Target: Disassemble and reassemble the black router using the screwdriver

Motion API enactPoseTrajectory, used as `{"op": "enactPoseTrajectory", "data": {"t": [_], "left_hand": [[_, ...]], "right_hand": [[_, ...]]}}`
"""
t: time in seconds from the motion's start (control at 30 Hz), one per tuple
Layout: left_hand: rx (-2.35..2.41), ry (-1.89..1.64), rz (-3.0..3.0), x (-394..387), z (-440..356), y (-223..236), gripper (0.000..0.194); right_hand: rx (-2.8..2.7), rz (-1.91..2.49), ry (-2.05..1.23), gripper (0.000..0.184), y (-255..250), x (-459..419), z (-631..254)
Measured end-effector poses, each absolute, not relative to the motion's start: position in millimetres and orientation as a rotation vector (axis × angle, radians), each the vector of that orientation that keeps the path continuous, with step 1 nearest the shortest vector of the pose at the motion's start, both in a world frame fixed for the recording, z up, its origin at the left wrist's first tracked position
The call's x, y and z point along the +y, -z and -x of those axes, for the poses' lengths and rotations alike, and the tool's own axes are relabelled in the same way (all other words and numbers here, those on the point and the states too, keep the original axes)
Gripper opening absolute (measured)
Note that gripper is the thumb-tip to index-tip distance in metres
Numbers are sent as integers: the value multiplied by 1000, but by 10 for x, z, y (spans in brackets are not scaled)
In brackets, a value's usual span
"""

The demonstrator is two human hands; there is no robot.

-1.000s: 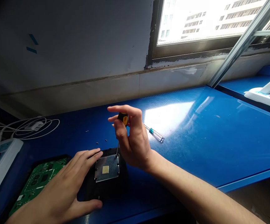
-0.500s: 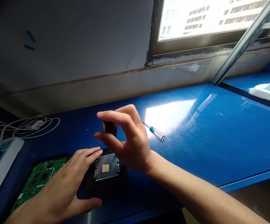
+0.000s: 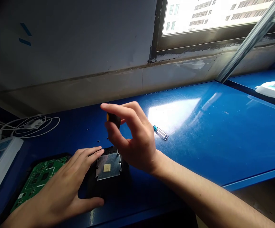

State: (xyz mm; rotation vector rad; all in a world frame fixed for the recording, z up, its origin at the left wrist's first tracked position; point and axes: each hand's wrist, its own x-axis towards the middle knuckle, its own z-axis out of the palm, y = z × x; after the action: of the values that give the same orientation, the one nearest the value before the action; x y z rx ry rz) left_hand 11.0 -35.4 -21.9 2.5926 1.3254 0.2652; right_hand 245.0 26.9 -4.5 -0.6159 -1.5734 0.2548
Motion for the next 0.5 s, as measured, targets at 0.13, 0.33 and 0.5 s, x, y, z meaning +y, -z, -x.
{"op": "enactPoseTrajectory", "data": {"t": [0.13, 0.33, 0.5], "left_hand": [[1335, -277, -2584, -360, -96, 235, 104], [1336, -312, -2579, -359, -82, 279, 106], [1342, -301, -2583, -354, -71, 276, 105]], "right_hand": [[-1570, 586, -414, 34, 55, 257, -2470], [-1541, 640, -269, 26, 27, 286, -2454], [-1549, 625, -403, 33, 45, 277, -2454]]}}
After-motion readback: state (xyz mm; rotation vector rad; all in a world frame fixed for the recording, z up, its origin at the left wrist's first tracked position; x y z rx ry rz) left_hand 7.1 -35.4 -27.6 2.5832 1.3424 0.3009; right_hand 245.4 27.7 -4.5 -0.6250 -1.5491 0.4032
